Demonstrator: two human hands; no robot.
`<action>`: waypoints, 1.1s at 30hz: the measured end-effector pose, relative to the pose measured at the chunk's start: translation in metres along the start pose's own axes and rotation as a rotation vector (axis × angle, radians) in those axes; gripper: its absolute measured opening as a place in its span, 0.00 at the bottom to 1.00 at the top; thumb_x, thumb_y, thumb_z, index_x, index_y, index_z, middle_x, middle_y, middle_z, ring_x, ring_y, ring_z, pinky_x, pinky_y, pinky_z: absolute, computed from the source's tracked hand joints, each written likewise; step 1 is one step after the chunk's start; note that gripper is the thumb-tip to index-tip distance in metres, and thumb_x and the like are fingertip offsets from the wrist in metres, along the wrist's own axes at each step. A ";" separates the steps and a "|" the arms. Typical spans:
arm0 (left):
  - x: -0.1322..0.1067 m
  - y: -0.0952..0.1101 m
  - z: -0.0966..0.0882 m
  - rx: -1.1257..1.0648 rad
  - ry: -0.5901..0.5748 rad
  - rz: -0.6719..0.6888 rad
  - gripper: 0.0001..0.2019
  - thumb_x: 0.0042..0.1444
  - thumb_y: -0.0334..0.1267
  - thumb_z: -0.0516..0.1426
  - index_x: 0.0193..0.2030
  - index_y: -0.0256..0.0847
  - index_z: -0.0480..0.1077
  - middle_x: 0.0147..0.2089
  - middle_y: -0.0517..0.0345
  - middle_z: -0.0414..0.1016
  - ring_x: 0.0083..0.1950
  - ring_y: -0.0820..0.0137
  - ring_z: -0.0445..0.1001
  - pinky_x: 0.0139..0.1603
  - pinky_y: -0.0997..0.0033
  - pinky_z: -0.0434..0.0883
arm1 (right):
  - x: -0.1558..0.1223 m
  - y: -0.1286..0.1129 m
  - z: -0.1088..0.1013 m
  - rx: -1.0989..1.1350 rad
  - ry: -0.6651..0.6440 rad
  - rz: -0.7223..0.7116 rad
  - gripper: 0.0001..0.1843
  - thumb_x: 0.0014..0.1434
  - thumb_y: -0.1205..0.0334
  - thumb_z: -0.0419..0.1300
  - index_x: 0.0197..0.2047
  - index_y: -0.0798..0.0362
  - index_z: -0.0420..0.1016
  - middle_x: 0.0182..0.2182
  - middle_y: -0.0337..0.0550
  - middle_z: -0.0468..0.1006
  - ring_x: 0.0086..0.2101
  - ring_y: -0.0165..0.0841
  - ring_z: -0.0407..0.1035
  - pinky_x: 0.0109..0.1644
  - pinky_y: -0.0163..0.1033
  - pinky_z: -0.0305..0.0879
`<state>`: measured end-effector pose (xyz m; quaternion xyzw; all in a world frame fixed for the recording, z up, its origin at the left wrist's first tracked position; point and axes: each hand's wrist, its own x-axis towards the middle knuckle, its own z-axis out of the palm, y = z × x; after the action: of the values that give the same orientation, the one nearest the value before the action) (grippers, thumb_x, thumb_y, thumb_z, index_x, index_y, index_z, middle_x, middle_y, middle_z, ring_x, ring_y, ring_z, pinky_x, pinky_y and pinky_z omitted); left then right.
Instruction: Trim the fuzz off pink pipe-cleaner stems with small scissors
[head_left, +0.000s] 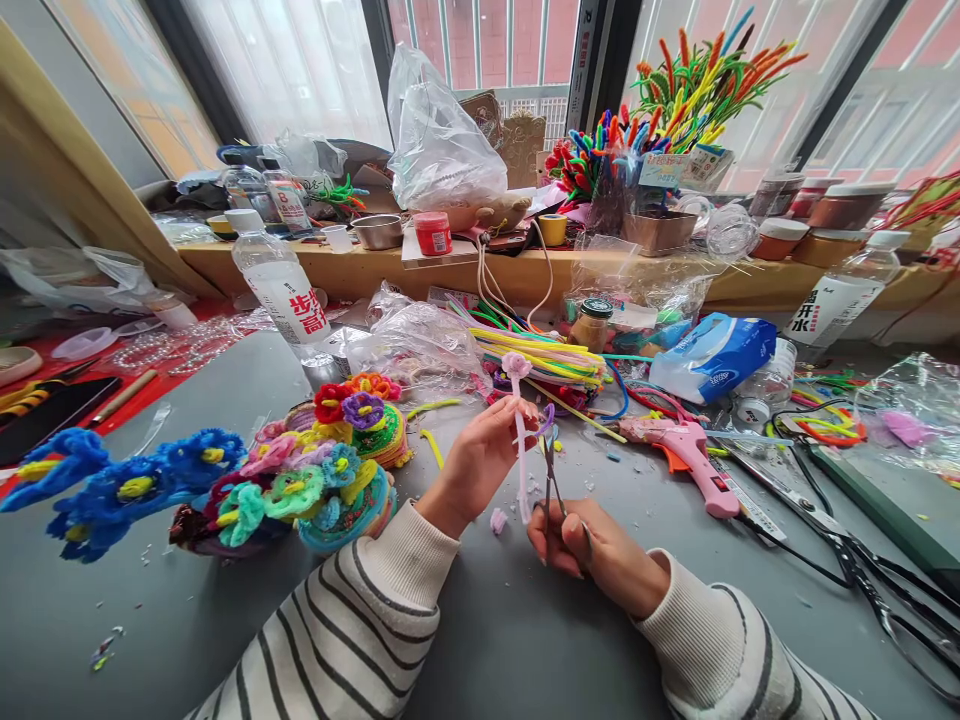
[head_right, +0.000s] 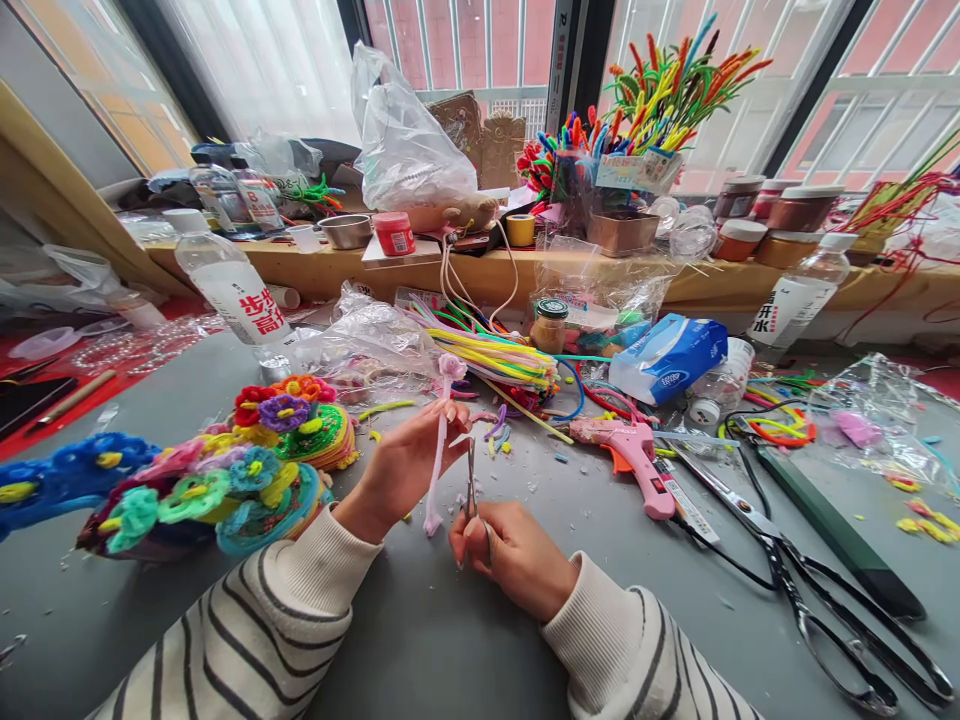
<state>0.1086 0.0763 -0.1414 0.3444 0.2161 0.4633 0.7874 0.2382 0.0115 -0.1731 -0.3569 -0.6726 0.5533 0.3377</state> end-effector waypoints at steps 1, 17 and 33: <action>0.000 0.000 0.000 0.016 -0.007 -0.006 0.06 0.49 0.33 0.52 0.25 0.35 0.66 0.30 0.58 0.62 0.33 0.76 0.62 0.35 0.77 0.61 | -0.001 -0.001 0.000 -0.004 -0.007 0.001 0.36 0.47 0.30 0.34 0.22 0.57 0.60 0.13 0.33 0.53 0.16 0.22 0.47 0.20 0.30 0.45; 0.000 -0.006 0.000 0.242 -0.108 -0.047 0.07 0.50 0.36 0.53 0.28 0.36 0.68 0.32 0.58 0.62 0.32 0.77 0.62 0.36 0.78 0.60 | -0.001 0.002 0.000 -0.055 0.023 -0.083 0.34 0.50 0.33 0.36 0.20 0.57 0.59 0.14 0.34 0.54 0.17 0.23 0.48 0.20 0.30 0.47; 0.005 -0.006 -0.006 0.277 0.121 0.119 0.06 0.47 0.37 0.54 0.27 0.37 0.69 0.31 0.58 0.65 0.34 0.75 0.62 0.37 0.78 0.59 | 0.000 0.008 -0.004 -0.133 0.166 0.046 0.30 0.51 0.38 0.44 0.13 0.55 0.54 0.11 0.34 0.52 0.16 0.22 0.46 0.19 0.31 0.43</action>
<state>0.1104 0.0810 -0.1505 0.4334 0.3042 0.4948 0.6890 0.2426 0.0153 -0.1804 -0.4385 -0.6691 0.4836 0.3551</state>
